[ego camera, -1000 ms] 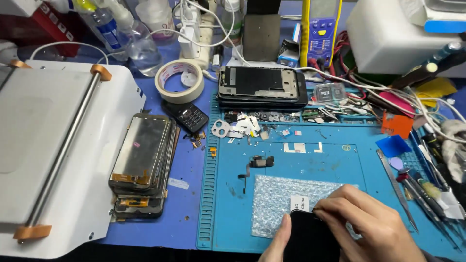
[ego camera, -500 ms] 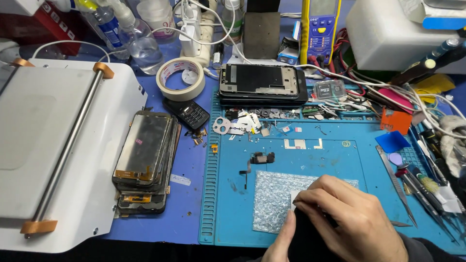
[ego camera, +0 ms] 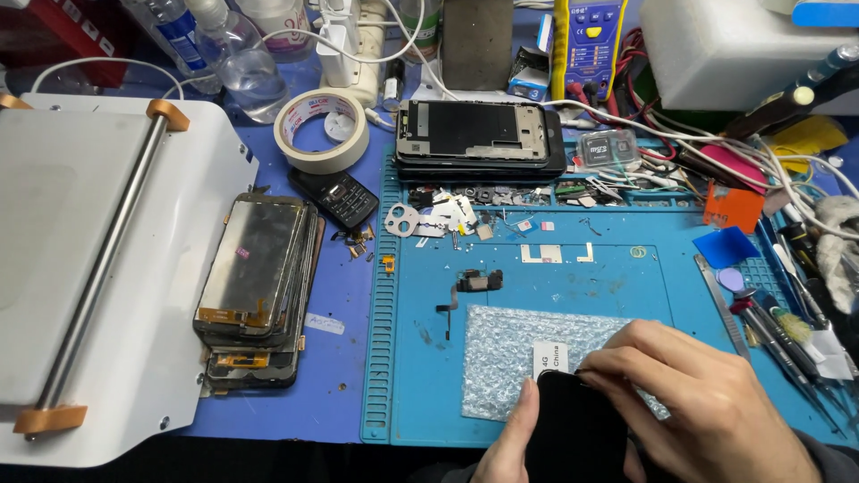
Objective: Removing broken glass fragments and internal components from a smartphone screen using precision tools.
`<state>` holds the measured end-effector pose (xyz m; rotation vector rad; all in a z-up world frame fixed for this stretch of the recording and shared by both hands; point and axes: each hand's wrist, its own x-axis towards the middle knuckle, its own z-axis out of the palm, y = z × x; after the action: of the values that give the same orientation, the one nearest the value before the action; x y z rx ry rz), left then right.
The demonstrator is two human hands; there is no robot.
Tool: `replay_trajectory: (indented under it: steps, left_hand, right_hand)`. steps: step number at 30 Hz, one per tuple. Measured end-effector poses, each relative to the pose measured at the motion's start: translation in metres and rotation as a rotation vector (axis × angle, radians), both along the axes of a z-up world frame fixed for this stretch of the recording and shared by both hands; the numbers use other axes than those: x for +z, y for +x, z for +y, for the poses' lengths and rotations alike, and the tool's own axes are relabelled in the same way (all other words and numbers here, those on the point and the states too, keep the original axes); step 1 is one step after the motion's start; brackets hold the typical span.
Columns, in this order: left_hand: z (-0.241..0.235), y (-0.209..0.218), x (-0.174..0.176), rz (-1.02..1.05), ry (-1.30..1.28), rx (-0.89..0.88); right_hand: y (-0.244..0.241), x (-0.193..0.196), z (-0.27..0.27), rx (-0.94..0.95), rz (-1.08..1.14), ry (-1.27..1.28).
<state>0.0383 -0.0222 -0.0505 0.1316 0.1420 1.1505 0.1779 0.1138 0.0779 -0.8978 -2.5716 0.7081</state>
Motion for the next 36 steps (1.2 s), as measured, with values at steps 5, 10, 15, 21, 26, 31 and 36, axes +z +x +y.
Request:
replay_trajectory:
  steps: [5, 10, 15, 21, 26, 31, 36]
  left_hand:
    - [0.014, -0.006, -0.004, 0.033, 0.074, -0.027]
    - [0.014, -0.007, 0.000, -0.001, 0.053, -0.048]
    - [0.012, -0.008, 0.004, -0.002, 0.019, -0.043]
    - [0.004, -0.027, 0.024, 0.043, 0.003, -0.118]
    - [0.013, -0.040, 0.052, 0.132, -0.008, -0.223]
    - [0.012, -0.038, 0.045, 0.144, -0.071, -0.223]
    - [0.007, -0.034, 0.041, 0.123, -0.007, -0.224]
  right_hand:
    - [0.016, -0.003, 0.003, -0.010, -0.102, -0.008]
    - [0.018, -0.002, 0.002, -0.034, -0.131, -0.003]
    - [0.015, 0.003, 0.000, -0.022, -0.102, 0.024]
    - [-0.004, 0.014, -0.007, -0.071, -0.089, -0.069]
    - [-0.022, 0.016, -0.010, -0.109, -0.027, -0.160]
    - [-0.023, 0.013, -0.003, -0.099, -0.058, -0.126]
    - [-0.032, 0.013, -0.004, -0.098, -0.079, -0.150]
